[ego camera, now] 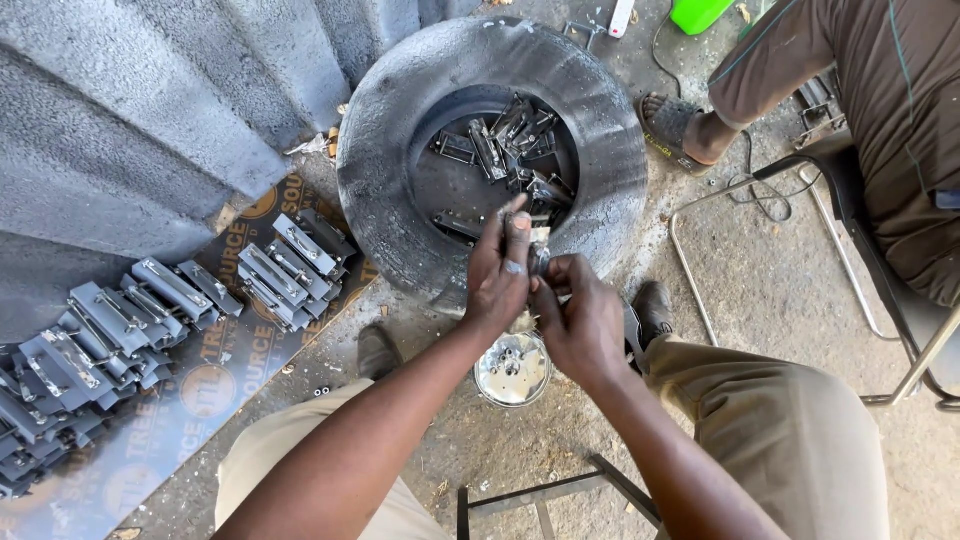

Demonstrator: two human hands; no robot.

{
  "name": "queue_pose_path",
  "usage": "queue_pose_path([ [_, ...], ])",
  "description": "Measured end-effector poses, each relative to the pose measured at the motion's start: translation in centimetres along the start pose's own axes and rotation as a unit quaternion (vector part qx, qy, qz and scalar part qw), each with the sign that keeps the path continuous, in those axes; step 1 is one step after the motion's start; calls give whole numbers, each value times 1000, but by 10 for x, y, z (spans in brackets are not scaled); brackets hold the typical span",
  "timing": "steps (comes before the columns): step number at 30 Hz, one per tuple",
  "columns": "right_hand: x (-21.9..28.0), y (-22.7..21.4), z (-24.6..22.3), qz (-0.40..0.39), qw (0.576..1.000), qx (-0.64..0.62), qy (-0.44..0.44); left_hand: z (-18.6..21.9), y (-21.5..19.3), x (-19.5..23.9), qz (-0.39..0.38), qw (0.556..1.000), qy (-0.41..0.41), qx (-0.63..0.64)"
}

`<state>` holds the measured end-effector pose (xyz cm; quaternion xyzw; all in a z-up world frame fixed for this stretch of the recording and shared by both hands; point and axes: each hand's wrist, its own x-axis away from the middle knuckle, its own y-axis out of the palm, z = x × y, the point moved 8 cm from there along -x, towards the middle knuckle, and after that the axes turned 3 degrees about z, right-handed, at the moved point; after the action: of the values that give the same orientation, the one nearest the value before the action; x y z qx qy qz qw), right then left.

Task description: Applying grease to metal hinge components using a small metal strip and organizing them on the floor.

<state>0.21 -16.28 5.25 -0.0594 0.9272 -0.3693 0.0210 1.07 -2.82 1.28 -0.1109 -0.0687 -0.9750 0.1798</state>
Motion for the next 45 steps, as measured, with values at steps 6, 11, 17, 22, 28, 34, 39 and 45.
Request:
queue_pose_path([
  [6,8,13,-8,-74,923,-372,65,-12,-24,-11,55,990,-65,-110],
  [11,-5,-27,-37,-84,914,-396,-4,-55,-88,-41,215,964,-101,-116],
  [17,21,44,89,-106,941,-252,200,-22,-55,-9,158,962,-217,-41],
  [22,30,62,110,-21,890,-380,251,-38,-54,-4,157,964,-210,-50],
  [28,21,38,65,-5,924,-366,112,-33,-25,12,103,976,-191,20],
  [34,32,27,46,22,942,-329,60,-34,-20,22,123,986,-17,-110],
  [39,35,16,44,67,933,-354,9,-25,-8,38,101,985,-34,-134],
  [45,31,21,52,43,910,-390,134,-25,-1,31,85,966,37,-240],
])
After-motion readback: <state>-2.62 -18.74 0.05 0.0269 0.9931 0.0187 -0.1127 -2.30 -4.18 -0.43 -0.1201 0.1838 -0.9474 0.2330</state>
